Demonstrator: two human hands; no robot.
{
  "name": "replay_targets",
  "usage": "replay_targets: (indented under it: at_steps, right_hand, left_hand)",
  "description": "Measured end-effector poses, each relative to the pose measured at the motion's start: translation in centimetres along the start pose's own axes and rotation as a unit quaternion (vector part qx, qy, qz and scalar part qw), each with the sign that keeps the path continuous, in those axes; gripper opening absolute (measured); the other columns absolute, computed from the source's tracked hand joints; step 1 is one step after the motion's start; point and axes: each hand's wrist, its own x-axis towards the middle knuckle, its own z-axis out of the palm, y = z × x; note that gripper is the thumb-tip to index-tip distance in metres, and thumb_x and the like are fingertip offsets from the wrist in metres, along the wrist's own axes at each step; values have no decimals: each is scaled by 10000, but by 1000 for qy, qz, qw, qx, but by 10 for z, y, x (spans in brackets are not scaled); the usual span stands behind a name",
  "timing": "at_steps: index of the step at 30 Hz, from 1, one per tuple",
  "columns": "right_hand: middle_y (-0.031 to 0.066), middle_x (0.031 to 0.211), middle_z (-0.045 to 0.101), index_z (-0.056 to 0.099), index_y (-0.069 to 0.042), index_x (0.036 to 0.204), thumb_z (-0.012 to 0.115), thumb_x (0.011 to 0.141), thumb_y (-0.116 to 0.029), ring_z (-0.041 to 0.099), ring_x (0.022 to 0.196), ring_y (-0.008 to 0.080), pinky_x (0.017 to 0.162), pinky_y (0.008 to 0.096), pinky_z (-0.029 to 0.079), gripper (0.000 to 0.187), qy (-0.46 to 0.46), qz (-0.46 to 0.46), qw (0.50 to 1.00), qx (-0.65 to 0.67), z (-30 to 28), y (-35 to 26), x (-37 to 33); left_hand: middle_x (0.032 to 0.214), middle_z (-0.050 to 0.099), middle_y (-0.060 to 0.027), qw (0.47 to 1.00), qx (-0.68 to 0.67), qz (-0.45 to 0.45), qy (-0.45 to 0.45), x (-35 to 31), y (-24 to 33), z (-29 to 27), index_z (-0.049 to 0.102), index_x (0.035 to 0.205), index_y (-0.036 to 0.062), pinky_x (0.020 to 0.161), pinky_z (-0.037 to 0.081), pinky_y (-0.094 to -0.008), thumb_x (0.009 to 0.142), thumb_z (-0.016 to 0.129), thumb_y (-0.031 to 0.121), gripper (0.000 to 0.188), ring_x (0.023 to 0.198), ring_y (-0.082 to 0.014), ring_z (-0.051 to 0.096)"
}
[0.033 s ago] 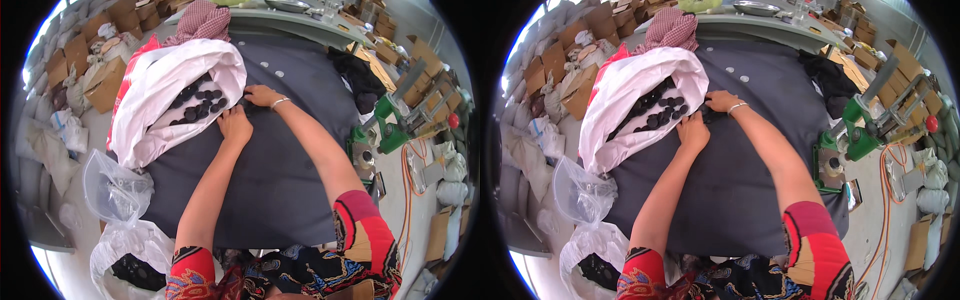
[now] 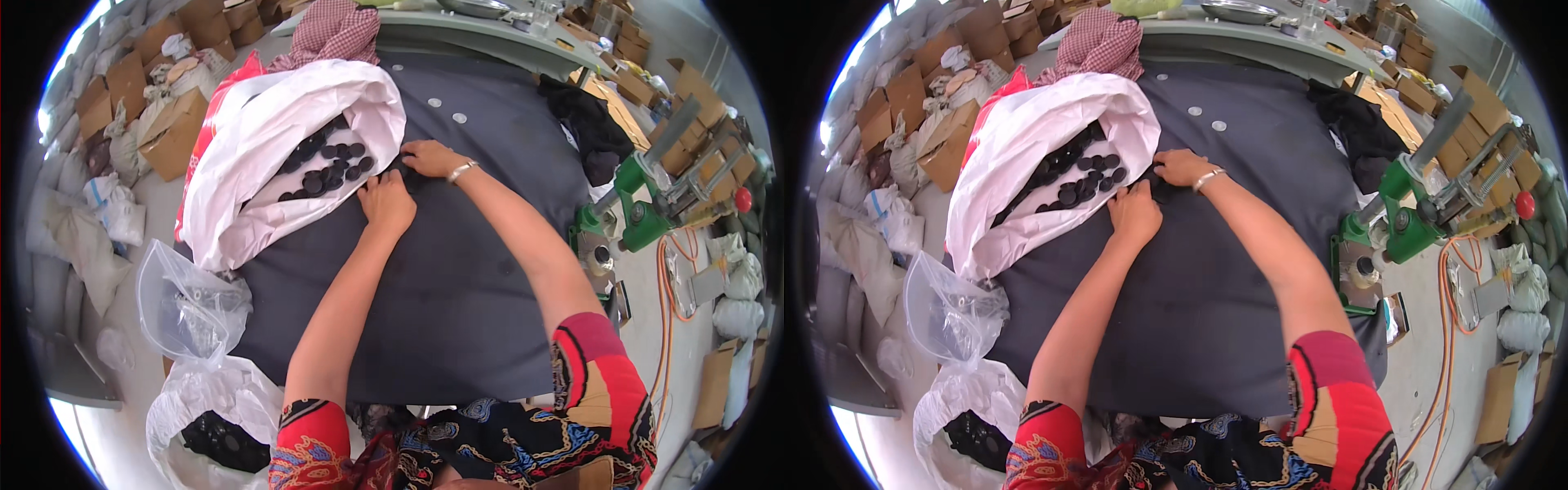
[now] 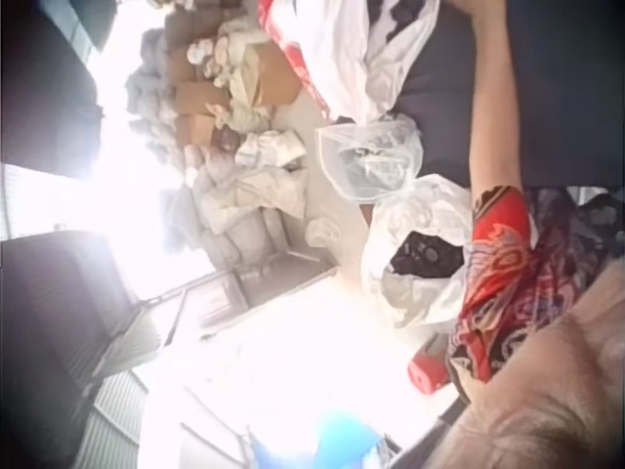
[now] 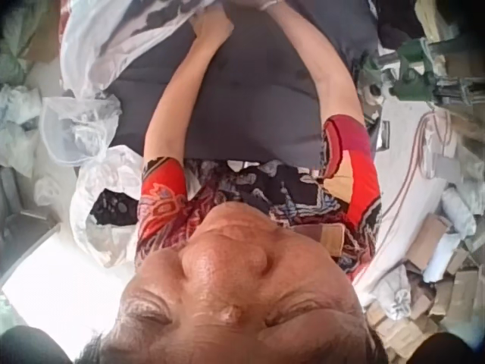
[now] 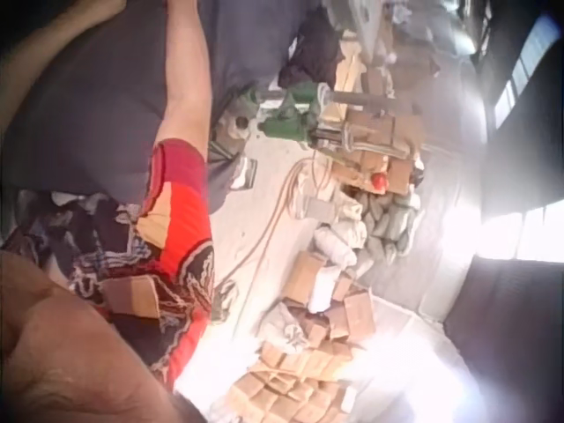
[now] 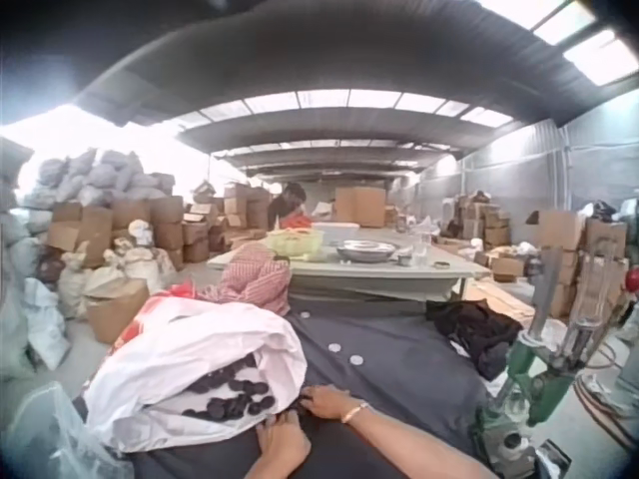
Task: The person empties a large bag of black buttons onto a table and spreads them out. They proceed to pick up individual buttons and arrange them in neat rows on the table surface.
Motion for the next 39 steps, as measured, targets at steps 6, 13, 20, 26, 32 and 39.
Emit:
replay_targets:
  at_steps: [6,13,20,26,32,39]
  right_hand:
    - [107,1279,588,580,-119,1246,540,908,-274,516,1204,371,976,630,366,375,-10,-84,996,19,23,-4,-95]
    - [167,1186,633,573,-76,1278,575,893,-279,557,1154,363,1007,656,295,435,-49,-25,998,27,-31,-64,-121]
    - [175,984,695,652,-11,1131,621,858,-245,662,947,320,843,376,493,361,73,-148,970,177,-12,-102,31]
    - [166,1283,581,615,-93,1223,565,866,-373,497,1234,335,1081,429,337,456,372,-264,889,34,40,-99,175]
    - [121,1386,508,546,-102,1315,536,888,-416,413,1318,281,1129,396,259,530,238,-190,952,-20,68,-85,229]
    - [118,1379,513,529,-65,1327,553,896,-394,432,1294,257,1105,358,287,543,202,-202,954,94,62,-108,207]
  left_hand:
    - [947,677,-181,976,-97,125,-147,-22,-9,-37,649,1042,29,843,475,-457,806,594,131,263,949,-342,629]
    - [1119,648,-193,988,-46,-121,79,43,-96,-89,611,1192,33,962,439,-439,833,590,189,392,1079,-363,599]
    - [1312,559,-169,938,-14,-106,330,58,-242,-51,556,1295,73,1046,362,-429,887,562,345,491,1266,-351,466]
    - [1318,552,-176,952,-29,-114,281,70,-271,-29,548,1302,68,1057,349,-422,877,568,359,515,1271,-353,460]
    - [1324,545,-184,957,-53,-111,262,44,-272,-3,541,1309,64,1069,336,-415,868,574,372,539,1277,-354,455]
    - [1330,537,-192,954,-85,-87,273,47,-268,3,533,1317,58,1083,321,-407,856,580,387,568,1284,-356,448]
